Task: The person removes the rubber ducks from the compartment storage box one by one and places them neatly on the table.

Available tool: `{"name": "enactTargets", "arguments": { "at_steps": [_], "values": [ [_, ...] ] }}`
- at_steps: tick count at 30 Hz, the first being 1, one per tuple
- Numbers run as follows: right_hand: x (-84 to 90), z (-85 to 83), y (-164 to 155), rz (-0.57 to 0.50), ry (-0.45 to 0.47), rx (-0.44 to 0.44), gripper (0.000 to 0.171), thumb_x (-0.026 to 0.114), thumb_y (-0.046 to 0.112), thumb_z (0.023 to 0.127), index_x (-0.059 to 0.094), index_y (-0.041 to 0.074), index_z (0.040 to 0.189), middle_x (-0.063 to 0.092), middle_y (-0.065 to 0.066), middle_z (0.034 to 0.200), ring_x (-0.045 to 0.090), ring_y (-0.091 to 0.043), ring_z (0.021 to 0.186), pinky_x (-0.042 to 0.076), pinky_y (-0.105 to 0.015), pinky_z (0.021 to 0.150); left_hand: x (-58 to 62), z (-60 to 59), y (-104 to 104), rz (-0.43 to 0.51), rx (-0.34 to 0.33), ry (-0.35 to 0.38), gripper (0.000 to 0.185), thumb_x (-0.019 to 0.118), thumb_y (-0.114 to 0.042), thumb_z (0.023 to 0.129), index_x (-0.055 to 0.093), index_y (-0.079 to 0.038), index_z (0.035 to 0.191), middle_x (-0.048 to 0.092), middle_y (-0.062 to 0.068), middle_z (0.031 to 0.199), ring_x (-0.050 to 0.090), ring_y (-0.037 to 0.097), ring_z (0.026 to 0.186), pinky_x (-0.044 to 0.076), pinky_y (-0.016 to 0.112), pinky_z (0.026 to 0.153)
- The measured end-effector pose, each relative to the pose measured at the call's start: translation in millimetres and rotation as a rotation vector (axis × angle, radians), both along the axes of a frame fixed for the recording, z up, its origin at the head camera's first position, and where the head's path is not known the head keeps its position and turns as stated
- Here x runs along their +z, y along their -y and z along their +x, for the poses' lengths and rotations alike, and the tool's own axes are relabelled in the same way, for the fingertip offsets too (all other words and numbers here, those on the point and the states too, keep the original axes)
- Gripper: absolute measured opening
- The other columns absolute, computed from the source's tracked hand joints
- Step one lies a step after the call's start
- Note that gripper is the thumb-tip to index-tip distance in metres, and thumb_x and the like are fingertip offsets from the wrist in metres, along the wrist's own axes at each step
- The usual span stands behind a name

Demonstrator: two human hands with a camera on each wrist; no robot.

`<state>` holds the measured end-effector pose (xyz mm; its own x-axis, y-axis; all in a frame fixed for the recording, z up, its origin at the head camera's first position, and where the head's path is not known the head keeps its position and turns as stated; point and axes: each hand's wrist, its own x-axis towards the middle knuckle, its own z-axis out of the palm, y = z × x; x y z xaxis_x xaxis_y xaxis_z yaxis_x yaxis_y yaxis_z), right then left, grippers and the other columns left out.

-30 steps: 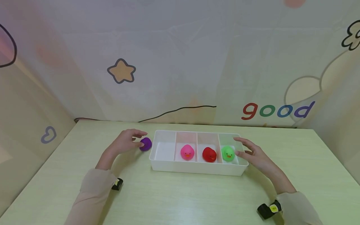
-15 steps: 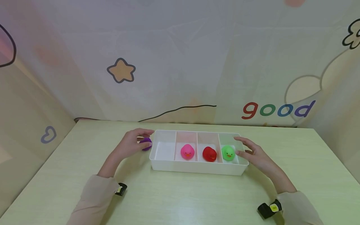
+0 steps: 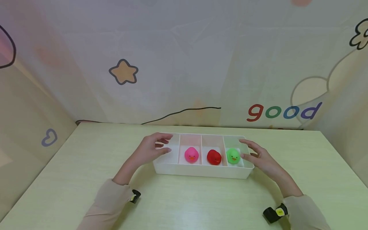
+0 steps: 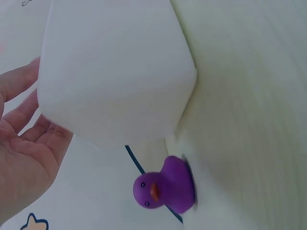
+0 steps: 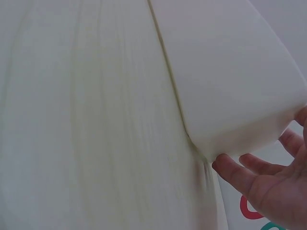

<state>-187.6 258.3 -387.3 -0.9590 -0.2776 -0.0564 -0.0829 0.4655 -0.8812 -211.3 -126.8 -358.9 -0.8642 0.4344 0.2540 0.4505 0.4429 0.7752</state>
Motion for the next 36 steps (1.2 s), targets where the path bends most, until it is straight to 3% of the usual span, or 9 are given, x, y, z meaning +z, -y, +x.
{"name": "enactTargets", "arguments": {
  "at_steps": [7, 14, 21, 29, 36],
  "values": [
    [0.5, -0.5, 0, -0.003, -0.005, 0.006, 0.059, 0.054, 0.024, 0.092, 0.027, 0.010, 0.143, 0.011, -0.018, 0.150, 0.009, -0.049, 0.131, 0.026, -0.068, 0.092, 0.6, 1.1, -16, -0.035, -0.003, 0.019, 0.046, 0.069, -0.001, 0.077, 0.055, 0.003, 0.121, 0.056, 0.017, 0.118, 0.058, 0.030, 0.100, 0.050, 0.041, 0.083],
    [1.8, -0.7, 1, -0.001, 0.003, -0.002, 0.060, 0.054, 0.025, 0.091, 0.027, 0.010, 0.143, 0.011, -0.018, 0.150, 0.009, -0.048, 0.132, 0.026, -0.068, 0.092, -0.7, 0.1, -28, -0.043, -0.054, 0.046, 0.044, 0.068, -0.001, 0.079, 0.054, 0.005, 0.121, 0.055, 0.018, 0.119, 0.056, 0.032, 0.102, 0.050, 0.038, 0.083],
    [2.9, 1.3, 0, -0.018, 0.022, -0.005, 0.060, 0.055, 0.024, 0.091, 0.027, 0.009, 0.142, 0.008, -0.018, 0.150, 0.009, -0.052, 0.131, 0.028, -0.069, 0.090, -1.3, -1.7, -40, -0.079, -0.070, 0.021, 0.044, 0.068, -0.001, 0.078, 0.055, 0.002, 0.121, 0.057, 0.018, 0.117, 0.055, 0.032, 0.102, 0.050, 0.038, 0.082],
    [2.3, 0.7, 0, -0.020, 0.033, -0.012, 0.060, 0.055, 0.025, 0.091, 0.027, 0.010, 0.142, 0.006, -0.019, 0.151, 0.011, -0.054, 0.129, 0.028, -0.069, 0.089, -2.0, -4.4, -54, -0.203, -0.083, -0.029, 0.041, 0.069, -0.006, 0.078, 0.059, -0.002, 0.117, 0.060, 0.011, 0.113, 0.055, 0.027, 0.101, 0.048, 0.031, 0.080],
    [0.9, -0.4, 1, -0.011, 0.030, -0.012, 0.060, 0.055, 0.026, 0.091, 0.027, 0.011, 0.143, 0.008, -0.019, 0.150, 0.010, -0.052, 0.130, 0.029, -0.069, 0.089, 0.1, -5.5, -69, -0.419, -0.069, -0.027, 0.034, 0.068, -0.012, 0.081, 0.062, -0.005, 0.114, 0.061, 0.006, 0.112, 0.055, 0.022, 0.103, 0.046, 0.034, 0.085]
  ]
}}
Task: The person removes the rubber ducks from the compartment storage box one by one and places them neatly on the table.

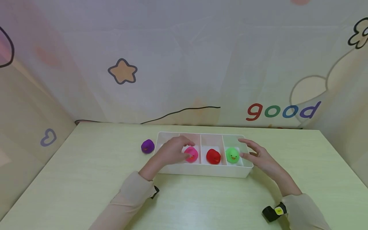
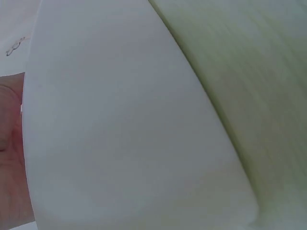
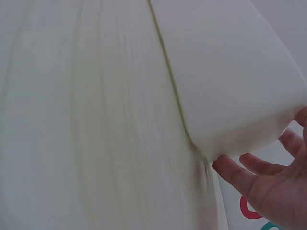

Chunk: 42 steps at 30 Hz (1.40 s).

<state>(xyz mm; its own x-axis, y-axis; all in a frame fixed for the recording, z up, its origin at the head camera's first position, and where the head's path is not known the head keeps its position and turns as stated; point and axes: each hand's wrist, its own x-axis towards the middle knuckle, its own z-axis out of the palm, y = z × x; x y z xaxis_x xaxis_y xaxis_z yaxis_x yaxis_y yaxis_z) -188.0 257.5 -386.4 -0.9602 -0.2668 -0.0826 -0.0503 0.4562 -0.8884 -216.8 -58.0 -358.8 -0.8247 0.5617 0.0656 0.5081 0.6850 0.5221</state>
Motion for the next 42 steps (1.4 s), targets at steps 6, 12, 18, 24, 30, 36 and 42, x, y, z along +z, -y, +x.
{"name": "enactTargets", "arguments": {
  "at_steps": [6, 12, 18, 24, 30, 36, 42],
  "values": [
    [-1.4, -0.2, -1, 0.000, -0.010, -0.002, 0.060, 0.055, 0.025, 0.091, 0.028, 0.010, 0.142, 0.009, -0.018, 0.150, 0.009, -0.049, 0.131, 0.028, -0.068, 0.090, 0.0, 0.9, -12, -0.137, 0.023, -0.040, 0.031, 0.067, -0.013, 0.081, 0.065, -0.006, 0.111, 0.063, 0.004, 0.107, 0.057, 0.018, 0.092, 0.047, 0.024, 0.065],
    [-2.1, -1.2, 0, -0.004, -0.025, 0.005, 0.059, 0.055, 0.024, 0.091, 0.029, 0.009, 0.142, 0.012, -0.019, 0.150, 0.009, -0.048, 0.132, 0.028, -0.068, 0.091, 1.2, 3.3, -14, -0.166, 0.048, -0.061, 0.029, 0.070, -0.011, 0.078, 0.067, -0.005, 0.106, 0.064, 0.006, 0.098, 0.056, 0.017, 0.082, 0.047, 0.023, 0.063],
    [-1.9, -0.8, 2, -0.006, -0.027, 0.002, 0.059, 0.055, 0.024, 0.091, 0.030, 0.009, 0.141, 0.012, -0.018, 0.150, 0.010, -0.048, 0.132, 0.027, -0.068, 0.091, 0.3, 2.3, -14, -0.159, 0.042, -0.069, 0.024, 0.070, -0.009, 0.078, 0.068, -0.005, 0.102, 0.066, 0.005, 0.092, 0.057, 0.017, 0.081, 0.047, 0.025, 0.066],
    [-0.4, 0.7, 0, 0.001, -0.014, -0.007, 0.059, 0.055, 0.025, 0.091, 0.029, 0.010, 0.142, 0.010, -0.019, 0.150, 0.010, -0.050, 0.131, 0.028, -0.068, 0.090, -0.4, 1.4, -16, -0.151, 0.028, -0.076, 0.024, 0.070, -0.009, 0.078, 0.069, -0.005, 0.101, 0.065, 0.005, 0.089, 0.056, 0.017, 0.080, 0.048, 0.026, 0.068],
    [-0.2, 0.9, 0, -0.001, -0.010, -0.007, 0.059, 0.055, 0.025, 0.091, 0.029, 0.010, 0.142, 0.010, -0.019, 0.150, 0.011, -0.052, 0.130, 0.029, -0.068, 0.090, -1.0, 0.7, -15, -0.137, 0.022, -0.089, 0.023, 0.069, -0.004, 0.077, 0.069, -0.004, 0.100, 0.065, 0.004, 0.089, 0.056, 0.017, 0.080, 0.048, 0.025, 0.067],
    [0.3, 1.2, 0, -0.002, -0.007, -0.004, 0.059, 0.055, 0.025, 0.091, 0.029, 0.010, 0.142, 0.010, -0.020, 0.150, 0.012, -0.053, 0.129, 0.030, -0.068, 0.088, 0.9, 0.4, -11, -0.065, 0.009, -0.083, 0.022, 0.067, -0.001, 0.077, 0.069, -0.004, 0.099, 0.066, 0.005, 0.087, 0.056, 0.018, 0.080, 0.047, 0.026, 0.068],
    [-0.3, 0.9, -1, -0.003, -0.017, -0.001, 0.058, 0.055, 0.024, 0.091, 0.029, 0.009, 0.141, 0.012, -0.020, 0.149, 0.014, -0.053, 0.129, 0.030, -0.068, 0.089, 2.9, -1.0, -3, -0.008, 0.008, -0.076, 0.022, 0.066, -0.001, 0.078, 0.069, -0.005, 0.100, 0.067, 0.004, 0.092, 0.058, 0.018, 0.084, 0.047, 0.026, 0.073]
  ]
}}
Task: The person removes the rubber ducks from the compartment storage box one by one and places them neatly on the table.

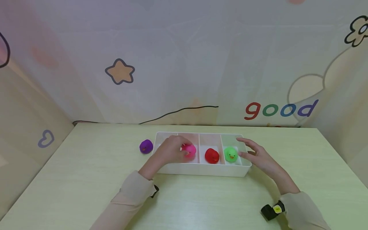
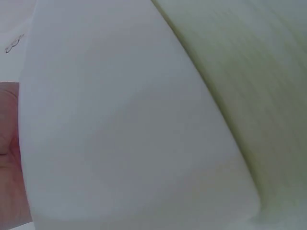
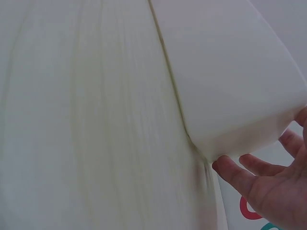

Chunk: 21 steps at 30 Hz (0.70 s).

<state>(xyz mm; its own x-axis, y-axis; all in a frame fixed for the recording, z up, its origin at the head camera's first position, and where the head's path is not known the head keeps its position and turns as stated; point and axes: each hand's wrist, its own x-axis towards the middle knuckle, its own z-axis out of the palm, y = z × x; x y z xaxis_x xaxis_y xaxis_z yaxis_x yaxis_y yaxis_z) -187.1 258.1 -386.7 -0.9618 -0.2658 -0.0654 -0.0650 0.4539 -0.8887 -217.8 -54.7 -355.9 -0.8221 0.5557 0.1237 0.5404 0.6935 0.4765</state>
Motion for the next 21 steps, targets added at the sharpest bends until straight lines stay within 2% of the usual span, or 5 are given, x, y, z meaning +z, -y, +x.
{"name": "enactTargets", "arguments": {
  "at_steps": [9, 15, 21],
  "values": [
    [-1.1, -1.0, -1, 0.003, -0.028, 0.003, 0.058, 0.055, 0.024, 0.091, 0.031, 0.008, 0.141, 0.015, -0.019, 0.149, 0.013, -0.047, 0.131, 0.026, -0.067, 0.093, 7.0, 1.5, 14, 0.137, -0.016, 0.015, 0.023, 0.069, -0.003, 0.078, 0.069, -0.006, 0.100, 0.068, 0.001, 0.094, 0.060, 0.014, 0.084, 0.049, 0.029, 0.074],
    [-0.6, -0.5, 0, 0.004, -0.020, 0.003, 0.059, 0.055, 0.024, 0.091, 0.030, 0.009, 0.141, 0.014, -0.018, 0.149, 0.011, -0.047, 0.132, 0.026, -0.067, 0.093, 11.8, 2.8, 25, 0.185, -0.009, 0.019, 0.027, 0.069, -0.007, 0.079, 0.067, -0.004, 0.106, 0.067, 0.003, 0.098, 0.061, 0.014, 0.086, 0.049, 0.030, 0.075],
    [-0.2, -0.4, 1, 0.010, -0.019, -0.001, 0.059, 0.055, 0.025, 0.091, 0.030, 0.009, 0.141, 0.014, -0.019, 0.149, 0.012, -0.047, 0.132, 0.027, -0.067, 0.092, 16.1, 3.4, 37, 0.327, 0.016, 0.109, 0.029, 0.069, -0.007, 0.079, 0.066, -0.002, 0.108, 0.066, 0.006, 0.099, 0.061, 0.016, 0.086, 0.052, 0.025, 0.073]
  ]
}}
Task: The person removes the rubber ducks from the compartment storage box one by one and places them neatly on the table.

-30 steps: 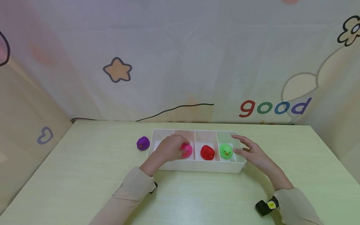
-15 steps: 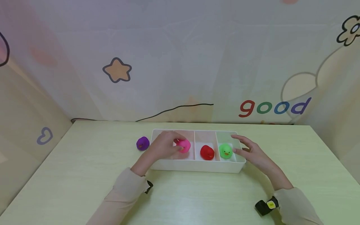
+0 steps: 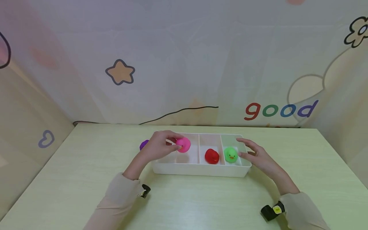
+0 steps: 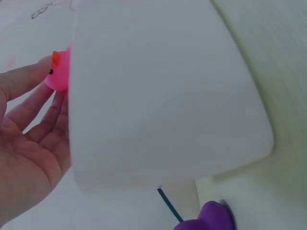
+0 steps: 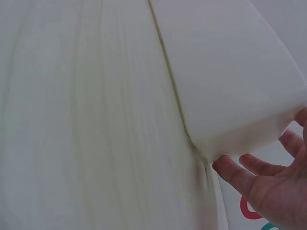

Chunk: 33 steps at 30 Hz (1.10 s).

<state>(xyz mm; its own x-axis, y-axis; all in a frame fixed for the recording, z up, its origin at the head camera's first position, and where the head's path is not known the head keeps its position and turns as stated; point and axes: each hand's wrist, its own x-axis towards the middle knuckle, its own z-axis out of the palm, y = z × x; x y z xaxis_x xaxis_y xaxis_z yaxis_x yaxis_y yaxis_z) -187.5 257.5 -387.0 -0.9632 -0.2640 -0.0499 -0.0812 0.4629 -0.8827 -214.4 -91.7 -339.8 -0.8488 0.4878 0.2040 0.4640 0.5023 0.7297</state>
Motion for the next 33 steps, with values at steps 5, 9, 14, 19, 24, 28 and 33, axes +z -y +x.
{"name": "enactTargets", "arguments": {
  "at_steps": [5, 9, 14, 19, 24, 28, 33],
  "values": [
    [-0.5, 0.0, -1, -0.006, -0.009, 0.001, 0.058, 0.056, 0.024, 0.091, 0.030, 0.009, 0.141, 0.016, -0.018, 0.149, 0.011, -0.045, 0.132, 0.024, -0.066, 0.095, 3.4, 0.3, 12, 0.051, 0.028, 0.022, 0.031, 0.069, -0.007, 0.080, 0.065, -0.002, 0.110, 0.065, 0.007, 0.099, 0.060, 0.019, 0.088, 0.052, 0.027, 0.073],
    [-1.4, -0.1, -1, -0.016, -0.015, 0.004, 0.058, 0.056, 0.023, 0.091, 0.031, 0.008, 0.141, 0.016, -0.018, 0.149, 0.012, -0.045, 0.132, 0.023, -0.066, 0.096, 5.6, 0.4, 24, 0.058, 0.056, 0.027, 0.031, 0.068, -0.008, 0.080, 0.064, -0.003, 0.111, 0.065, 0.008, 0.101, 0.060, 0.020, 0.089, 0.052, 0.029, 0.073],
    [-2.7, -0.8, -1, -0.017, -0.025, 0.006, 0.057, 0.056, 0.023, 0.091, 0.031, 0.008, 0.140, 0.017, -0.018, 0.148, 0.012, -0.044, 0.132, 0.022, -0.066, 0.097, 7.3, 1.0, 39, 0.044, 0.107, 0.039, 0.033, 0.068, -0.009, 0.080, 0.063, -0.003, 0.113, 0.064, 0.009, 0.103, 0.060, 0.022, 0.090, 0.052, 0.029, 0.072],
    [-3.1, -1.0, -1, -0.017, -0.023, 0.006, 0.057, 0.055, 0.023, 0.091, 0.031, 0.008, 0.140, 0.016, -0.018, 0.149, 0.011, -0.045, 0.133, 0.022, -0.066, 0.097, 6.4, 0.6, 57, 0.021, 0.162, 0.066, 0.033, 0.067, -0.008, 0.081, 0.063, -0.003, 0.113, 0.063, 0.010, 0.105, 0.060, 0.024, 0.091, 0.053, 0.031, 0.073],
    [-2.1, -0.8, 0, -0.009, -0.023, 0.002, 0.057, 0.055, 0.023, 0.091, 0.031, 0.008, 0.140, 0.017, -0.018, 0.149, 0.011, -0.044, 0.133, 0.021, -0.065, 0.098, 5.6, 0.3, 77, -0.014, 0.189, 0.051, 0.033, 0.066, -0.006, 0.081, 0.063, -0.002, 0.113, 0.063, 0.012, 0.107, 0.059, 0.025, 0.094, 0.052, 0.034, 0.077],
    [-1.5, -0.7, -1, 0.000, -0.019, -0.002, 0.057, 0.055, 0.024, 0.091, 0.031, 0.008, 0.141, 0.017, -0.018, 0.149, 0.011, -0.044, 0.133, 0.022, -0.065, 0.097, 5.0, 0.1, 93, -0.031, 0.192, 0.039, 0.033, 0.066, -0.006, 0.082, 0.062, -0.002, 0.114, 0.063, 0.012, 0.108, 0.059, 0.025, 0.095, 0.052, 0.035, 0.079],
    [-1.5, -0.2, 0, -0.007, -0.015, 0.000, 0.057, 0.055, 0.023, 0.091, 0.031, 0.008, 0.140, 0.016, -0.019, 0.149, 0.011, -0.045, 0.132, 0.024, -0.066, 0.095, 2.7, -1.8, 110, -0.044, 0.191, 0.056, 0.034, 0.065, -0.006, 0.082, 0.062, -0.002, 0.115, 0.063, 0.013, 0.109, 0.058, 0.025, 0.096, 0.051, 0.037, 0.081]
  ]
}}
